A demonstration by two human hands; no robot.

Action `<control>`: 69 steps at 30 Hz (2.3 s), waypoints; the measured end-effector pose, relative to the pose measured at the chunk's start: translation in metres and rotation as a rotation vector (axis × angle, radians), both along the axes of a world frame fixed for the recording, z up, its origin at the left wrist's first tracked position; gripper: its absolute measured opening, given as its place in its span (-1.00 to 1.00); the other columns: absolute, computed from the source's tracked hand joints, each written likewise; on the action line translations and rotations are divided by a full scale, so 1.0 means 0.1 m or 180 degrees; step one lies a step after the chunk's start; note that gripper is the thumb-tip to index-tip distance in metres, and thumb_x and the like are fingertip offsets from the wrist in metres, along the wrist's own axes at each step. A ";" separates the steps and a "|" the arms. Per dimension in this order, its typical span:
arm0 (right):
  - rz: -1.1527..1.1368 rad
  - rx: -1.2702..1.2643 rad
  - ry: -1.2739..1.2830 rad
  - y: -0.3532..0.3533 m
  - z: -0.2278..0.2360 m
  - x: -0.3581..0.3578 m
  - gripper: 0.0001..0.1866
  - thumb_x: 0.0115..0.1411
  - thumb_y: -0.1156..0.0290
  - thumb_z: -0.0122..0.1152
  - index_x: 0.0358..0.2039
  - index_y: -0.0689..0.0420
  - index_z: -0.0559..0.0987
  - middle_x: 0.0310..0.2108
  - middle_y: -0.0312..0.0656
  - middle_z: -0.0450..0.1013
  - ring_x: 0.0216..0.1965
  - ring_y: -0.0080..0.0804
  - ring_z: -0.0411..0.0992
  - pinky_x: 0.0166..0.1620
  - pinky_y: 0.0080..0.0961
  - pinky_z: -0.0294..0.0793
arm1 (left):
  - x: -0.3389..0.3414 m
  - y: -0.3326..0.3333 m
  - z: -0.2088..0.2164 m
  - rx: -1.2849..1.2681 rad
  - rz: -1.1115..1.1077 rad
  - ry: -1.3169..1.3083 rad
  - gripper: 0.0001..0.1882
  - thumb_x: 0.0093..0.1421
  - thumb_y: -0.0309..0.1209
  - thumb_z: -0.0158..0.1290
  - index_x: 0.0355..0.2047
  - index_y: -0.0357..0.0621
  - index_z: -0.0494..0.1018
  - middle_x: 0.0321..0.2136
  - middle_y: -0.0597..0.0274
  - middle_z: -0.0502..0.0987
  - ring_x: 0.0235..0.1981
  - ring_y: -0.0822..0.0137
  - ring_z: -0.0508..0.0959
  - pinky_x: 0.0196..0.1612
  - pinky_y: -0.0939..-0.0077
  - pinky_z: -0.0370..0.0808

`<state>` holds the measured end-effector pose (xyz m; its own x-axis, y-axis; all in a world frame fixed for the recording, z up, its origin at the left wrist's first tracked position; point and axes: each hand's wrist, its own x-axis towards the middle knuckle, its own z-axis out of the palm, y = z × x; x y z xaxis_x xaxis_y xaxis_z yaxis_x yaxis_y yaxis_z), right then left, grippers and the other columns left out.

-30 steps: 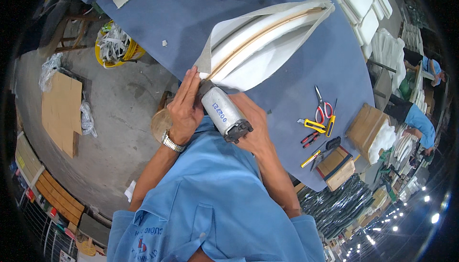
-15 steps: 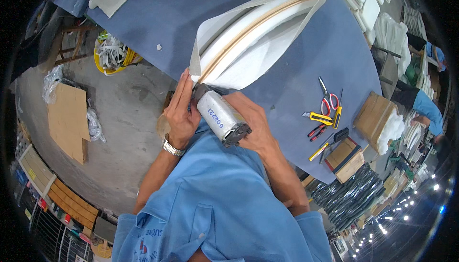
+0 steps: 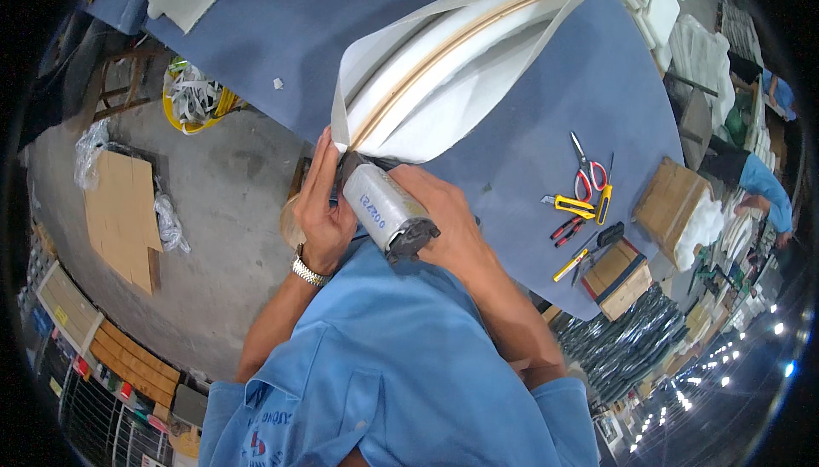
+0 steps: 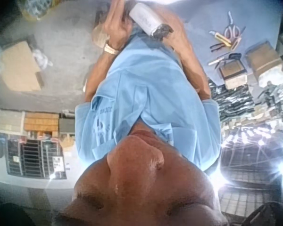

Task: The person covers a cushion with fabric, trims excess material with scissors, and secures the fabric using a staple gun. They repeat this process on multiple cushions, folding and stapling the fabric edges to the cushion base.

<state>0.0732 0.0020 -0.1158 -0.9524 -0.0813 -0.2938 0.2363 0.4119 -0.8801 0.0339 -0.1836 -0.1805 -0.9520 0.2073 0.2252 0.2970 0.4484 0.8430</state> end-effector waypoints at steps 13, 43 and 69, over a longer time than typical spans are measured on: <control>-0.0081 0.0279 0.0675 -0.04 -0.18 0.07 -0.51 -0.07 0.31 0.43 -0.09 0.18 0.57 -0.23 0.00 0.58 -0.22 0.09 0.57 -0.16 -0.23 0.56 | -0.11 -0.11 0.07 -0.0434 -0.0247 -0.0289 -0.22 0.06 -0.72 0.17 0.34 -0.26 0.28 0.32 -0.14 0.34 0.25 -0.07 0.46 0.10 0.24 0.61; -0.0993 0.2325 -0.0527 0.64 -0.35 1.17 -0.54 0.03 0.41 0.48 -0.06 0.29 0.59 -0.17 0.03 0.56 -0.14 0.05 0.55 -0.09 -0.16 0.55 | 0.13 0.01 -0.12 -0.0545 -0.0149 -0.0431 -0.09 0.10 -0.48 0.30 0.41 -0.36 0.10 0.30 -0.27 0.33 0.23 -0.14 0.47 0.17 0.21 0.52; -0.3470 0.1163 0.0804 2.37 -0.84 -0.94 -0.85 0.24 0.39 0.28 -0.28 0.20 0.56 -0.22 -0.05 0.58 -0.21 -0.17 0.56 -0.10 -0.27 0.52 | 0.05 0.16 -0.22 -0.1382 -0.1414 -0.0384 0.02 0.01 -0.50 0.26 0.47 -0.22 0.01 0.44 -0.18 0.13 0.44 -0.24 0.14 0.36 0.06 0.34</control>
